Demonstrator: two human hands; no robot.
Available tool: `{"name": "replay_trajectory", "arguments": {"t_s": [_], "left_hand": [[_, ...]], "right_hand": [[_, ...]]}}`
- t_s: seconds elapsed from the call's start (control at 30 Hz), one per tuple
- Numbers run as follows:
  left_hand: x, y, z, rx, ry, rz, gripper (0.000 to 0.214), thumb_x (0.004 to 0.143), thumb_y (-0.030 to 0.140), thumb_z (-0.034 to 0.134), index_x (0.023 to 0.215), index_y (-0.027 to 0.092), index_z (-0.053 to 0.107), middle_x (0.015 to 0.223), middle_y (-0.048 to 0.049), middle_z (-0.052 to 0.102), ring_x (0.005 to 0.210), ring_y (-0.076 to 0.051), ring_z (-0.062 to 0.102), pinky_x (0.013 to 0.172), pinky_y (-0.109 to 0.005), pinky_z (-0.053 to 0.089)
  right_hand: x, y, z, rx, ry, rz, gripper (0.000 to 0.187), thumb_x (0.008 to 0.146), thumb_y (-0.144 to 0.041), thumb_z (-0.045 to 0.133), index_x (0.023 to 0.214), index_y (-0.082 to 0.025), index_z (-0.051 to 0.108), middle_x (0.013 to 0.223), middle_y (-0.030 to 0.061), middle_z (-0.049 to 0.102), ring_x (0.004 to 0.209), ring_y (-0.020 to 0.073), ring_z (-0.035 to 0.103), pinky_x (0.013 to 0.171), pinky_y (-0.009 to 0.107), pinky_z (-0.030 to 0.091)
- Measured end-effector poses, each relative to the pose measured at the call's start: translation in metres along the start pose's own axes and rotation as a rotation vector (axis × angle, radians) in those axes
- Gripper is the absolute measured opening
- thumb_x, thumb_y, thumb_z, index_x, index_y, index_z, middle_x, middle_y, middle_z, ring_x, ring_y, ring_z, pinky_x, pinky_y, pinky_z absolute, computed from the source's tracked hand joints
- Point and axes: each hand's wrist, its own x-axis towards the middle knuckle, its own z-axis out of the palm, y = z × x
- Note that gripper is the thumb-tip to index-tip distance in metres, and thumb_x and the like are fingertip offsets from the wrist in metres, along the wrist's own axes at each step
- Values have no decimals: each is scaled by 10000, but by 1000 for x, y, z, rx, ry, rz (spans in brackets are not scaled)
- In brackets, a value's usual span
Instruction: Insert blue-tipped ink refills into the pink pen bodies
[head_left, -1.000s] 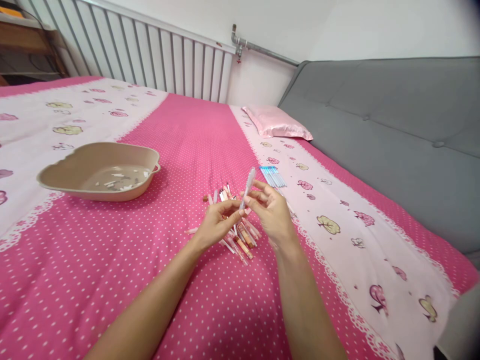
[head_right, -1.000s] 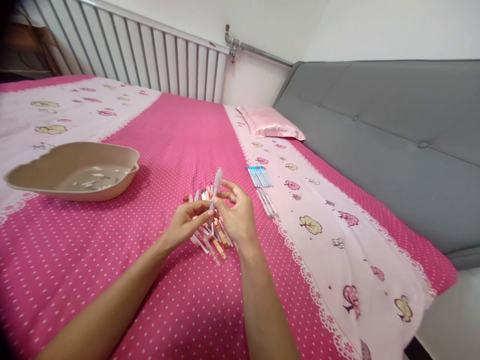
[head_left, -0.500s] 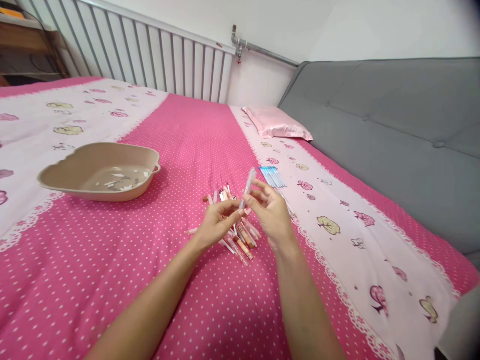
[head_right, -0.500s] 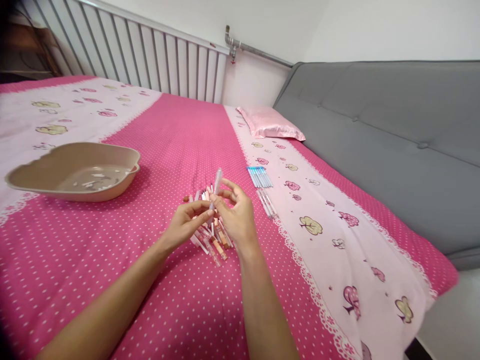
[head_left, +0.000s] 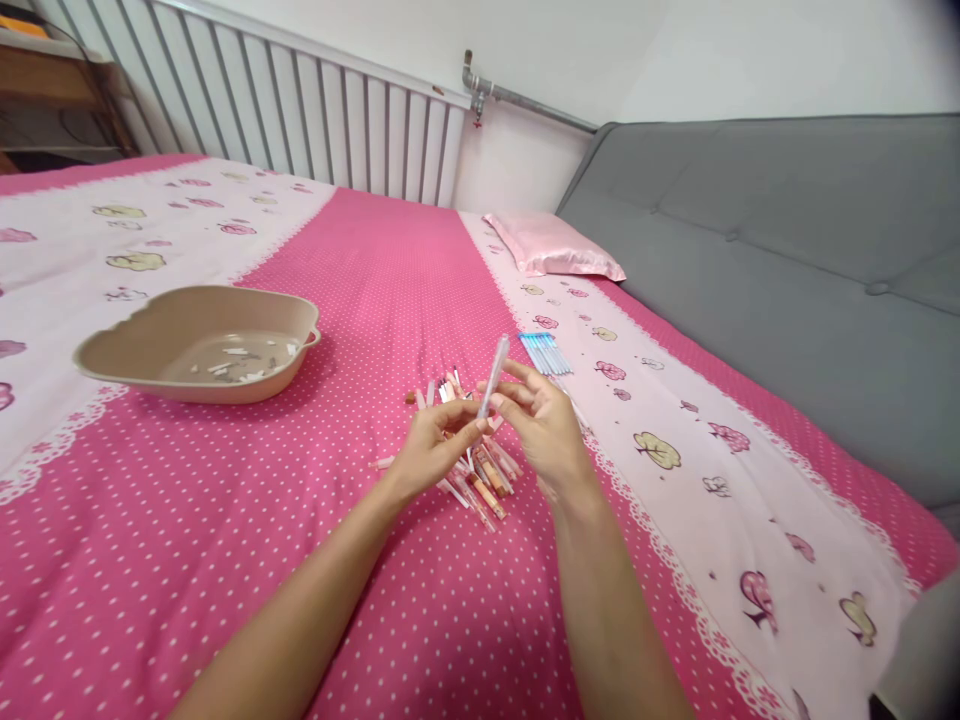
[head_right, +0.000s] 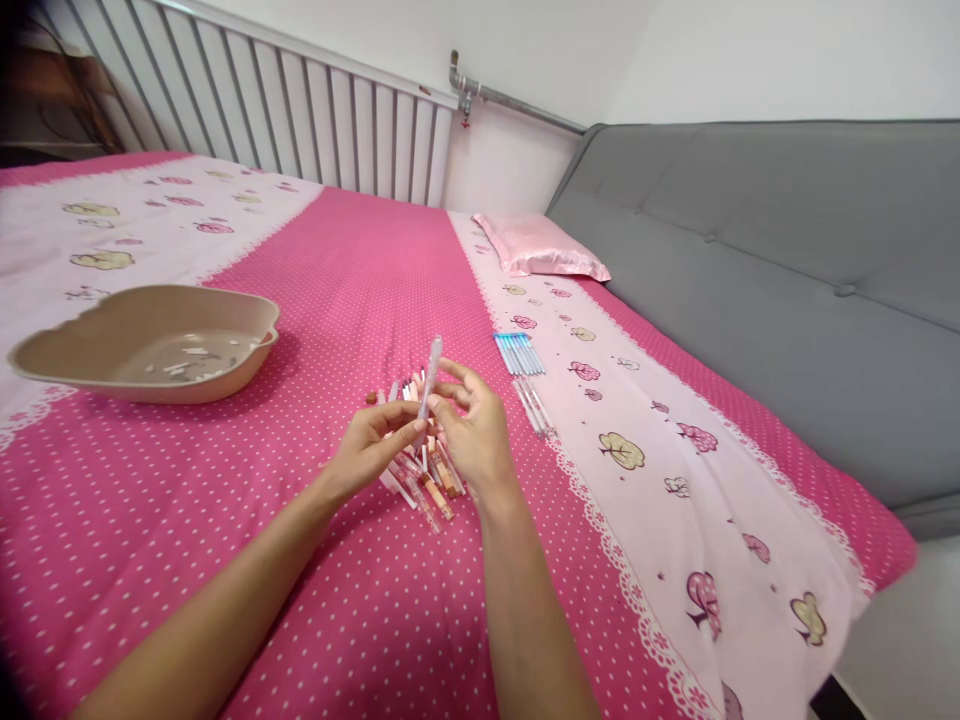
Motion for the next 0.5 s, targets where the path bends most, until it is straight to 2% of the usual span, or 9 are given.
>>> {"name": "replay_trajectory", "arguments": {"t_s": [0.5], "left_hand": [[0,1,1,-3,2,-5,351,799,402,575,981,112,648,774,-62,637,709,-148,582,648,-247,453]], "right_hand": [[1,1,0,-27,46,-8,404,711,-204,641,1101,-167,543,881,47,655,789,155,630,702,295,520]]}}
